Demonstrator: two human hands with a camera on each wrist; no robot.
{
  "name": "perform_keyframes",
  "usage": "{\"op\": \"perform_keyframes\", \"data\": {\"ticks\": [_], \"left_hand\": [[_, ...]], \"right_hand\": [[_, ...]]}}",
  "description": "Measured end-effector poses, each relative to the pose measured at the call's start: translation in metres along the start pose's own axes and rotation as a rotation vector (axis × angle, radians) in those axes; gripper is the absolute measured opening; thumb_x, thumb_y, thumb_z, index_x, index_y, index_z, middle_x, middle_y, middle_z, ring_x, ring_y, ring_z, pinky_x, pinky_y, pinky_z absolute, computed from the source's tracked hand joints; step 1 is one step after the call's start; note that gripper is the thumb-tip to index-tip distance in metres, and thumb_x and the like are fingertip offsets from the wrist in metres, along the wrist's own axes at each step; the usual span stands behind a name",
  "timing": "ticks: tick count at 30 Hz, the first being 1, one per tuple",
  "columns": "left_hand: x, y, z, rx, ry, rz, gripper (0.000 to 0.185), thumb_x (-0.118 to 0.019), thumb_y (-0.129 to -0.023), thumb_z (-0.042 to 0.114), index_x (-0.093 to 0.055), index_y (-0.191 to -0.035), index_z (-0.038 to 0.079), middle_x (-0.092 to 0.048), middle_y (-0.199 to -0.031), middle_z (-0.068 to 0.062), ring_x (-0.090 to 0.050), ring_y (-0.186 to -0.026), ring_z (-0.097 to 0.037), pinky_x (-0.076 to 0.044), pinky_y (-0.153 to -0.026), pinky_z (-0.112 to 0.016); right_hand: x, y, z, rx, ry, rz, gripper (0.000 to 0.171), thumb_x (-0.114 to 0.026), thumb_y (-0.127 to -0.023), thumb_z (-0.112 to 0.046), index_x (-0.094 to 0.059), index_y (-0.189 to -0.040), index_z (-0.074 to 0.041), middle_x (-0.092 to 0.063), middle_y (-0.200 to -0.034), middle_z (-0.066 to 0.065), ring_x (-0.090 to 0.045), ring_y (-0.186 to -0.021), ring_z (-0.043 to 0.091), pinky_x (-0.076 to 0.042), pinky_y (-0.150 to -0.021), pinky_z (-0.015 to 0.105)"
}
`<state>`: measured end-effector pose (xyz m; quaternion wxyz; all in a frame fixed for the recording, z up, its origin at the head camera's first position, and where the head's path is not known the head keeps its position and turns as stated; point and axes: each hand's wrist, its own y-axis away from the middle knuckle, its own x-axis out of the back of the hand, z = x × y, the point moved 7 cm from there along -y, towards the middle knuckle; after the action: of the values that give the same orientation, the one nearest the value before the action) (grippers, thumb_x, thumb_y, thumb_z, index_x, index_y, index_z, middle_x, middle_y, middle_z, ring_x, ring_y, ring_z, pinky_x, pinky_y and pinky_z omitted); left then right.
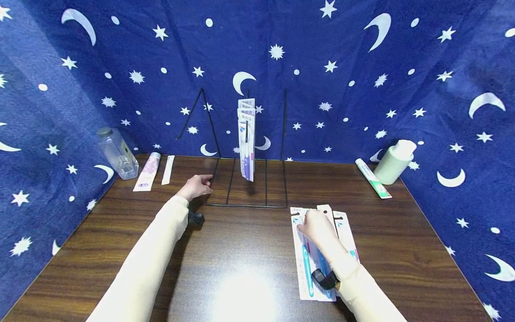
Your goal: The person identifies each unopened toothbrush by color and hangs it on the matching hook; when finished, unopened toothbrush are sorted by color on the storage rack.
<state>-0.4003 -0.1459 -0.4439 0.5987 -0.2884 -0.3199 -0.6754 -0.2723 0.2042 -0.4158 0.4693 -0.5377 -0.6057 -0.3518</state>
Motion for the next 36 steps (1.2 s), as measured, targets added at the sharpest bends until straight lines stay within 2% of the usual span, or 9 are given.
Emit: {"op": "perform_keyframes", "data": {"ticks": [4,7,13,23,27,30,33,36], "left_hand": [[0.001,0.001,-0.002,0.016,0.014,0.000,0.064,-0.066,-0.071,0.000,-0.052,-0.133,-0.001,-0.062,-0.092,-0.009,-0.055,-0.088,-0.025,-0.044,-0.082,-0.034],[0.001,0.003,-0.002,0.022,0.029,-0.002,0.064,-0.066,-0.072,0.000,-0.052,-0.134,-0.001,-0.061,-0.090,-0.007,-0.054,-0.085,-0.024,-0.043,-0.079,-0.032],[0.002,0.003,-0.003,0.027,0.033,-0.006,0.064,-0.067,-0.072,0.001,-0.052,-0.134,0.000,-0.062,-0.092,-0.007,-0.053,-0.086,-0.023,-0.042,-0.073,-0.028],[0.004,0.002,-0.004,0.029,0.026,0.000,0.064,-0.066,-0.072,0.001,-0.051,-0.134,0.000,-0.063,-0.095,-0.010,-0.053,-0.090,-0.026,-0.043,-0.079,-0.032],[0.003,0.002,-0.003,0.024,0.036,-0.003,0.063,-0.066,-0.072,0.000,-0.052,-0.134,-0.001,-0.063,-0.097,-0.012,-0.055,-0.092,-0.027,-0.044,-0.085,-0.035],[0.002,0.002,-0.001,0.023,0.036,-0.011,0.063,-0.066,-0.072,0.000,-0.051,-0.134,-0.001,-0.064,-0.098,-0.013,-0.056,-0.093,-0.028,-0.044,-0.088,-0.038],[0.001,0.003,-0.001,0.025,0.035,-0.018,0.064,-0.067,-0.073,0.000,-0.051,-0.134,-0.001,-0.064,-0.099,-0.013,-0.056,-0.093,-0.028,-0.045,-0.088,-0.038],[0.002,0.003,0.000,0.023,0.027,-0.015,0.064,-0.067,-0.072,-0.001,-0.052,-0.134,-0.001,-0.064,-0.098,-0.012,-0.056,-0.093,-0.027,-0.045,-0.088,-0.037]], "right_hand": [[0.000,-0.002,-0.001,0.000,0.006,-0.004,0.018,-0.073,-0.072,-0.013,-0.064,-0.062,-0.001,-0.061,-0.061,0.007,-0.050,-0.053,0.019,-0.046,-0.054,0.038],[0.003,-0.002,-0.001,0.008,-0.019,0.010,0.019,-0.072,-0.071,-0.012,-0.060,-0.060,-0.003,-0.058,-0.058,0.004,-0.048,-0.052,0.018,-0.044,-0.053,0.036],[0.016,-0.001,-0.005,0.033,-0.088,0.110,0.023,-0.071,-0.072,-0.011,-0.054,-0.057,-0.008,-0.050,-0.051,-0.001,-0.043,-0.050,0.015,-0.039,-0.049,0.031],[0.049,0.004,-0.018,-0.008,-0.164,0.251,0.015,-0.069,-0.078,-0.017,-0.062,-0.071,-0.006,-0.060,-0.060,0.002,-0.051,-0.053,0.014,-0.042,-0.049,0.031],[0.067,0.013,-0.026,0.008,-0.204,0.355,0.012,-0.070,-0.079,-0.017,-0.064,-0.074,-0.007,-0.062,-0.061,0.001,-0.052,-0.054,0.013,-0.041,-0.049,0.030],[0.080,0.020,-0.034,0.064,-0.220,0.470,0.010,-0.071,-0.077,-0.013,-0.064,-0.072,-0.007,-0.063,-0.059,0.001,-0.053,-0.054,0.012,-0.041,-0.050,0.028],[0.090,0.024,-0.041,0.103,-0.235,0.573,0.009,-0.072,-0.076,-0.010,-0.065,-0.072,-0.006,-0.062,-0.058,0.001,-0.051,-0.052,0.010,-0.040,-0.050,0.021],[0.097,0.024,-0.046,0.117,-0.264,0.640,0.007,-0.072,-0.076,-0.009,-0.067,-0.074,-0.005,-0.063,-0.059,0.001,-0.050,-0.052,0.006,-0.037,-0.051,0.013]]}}
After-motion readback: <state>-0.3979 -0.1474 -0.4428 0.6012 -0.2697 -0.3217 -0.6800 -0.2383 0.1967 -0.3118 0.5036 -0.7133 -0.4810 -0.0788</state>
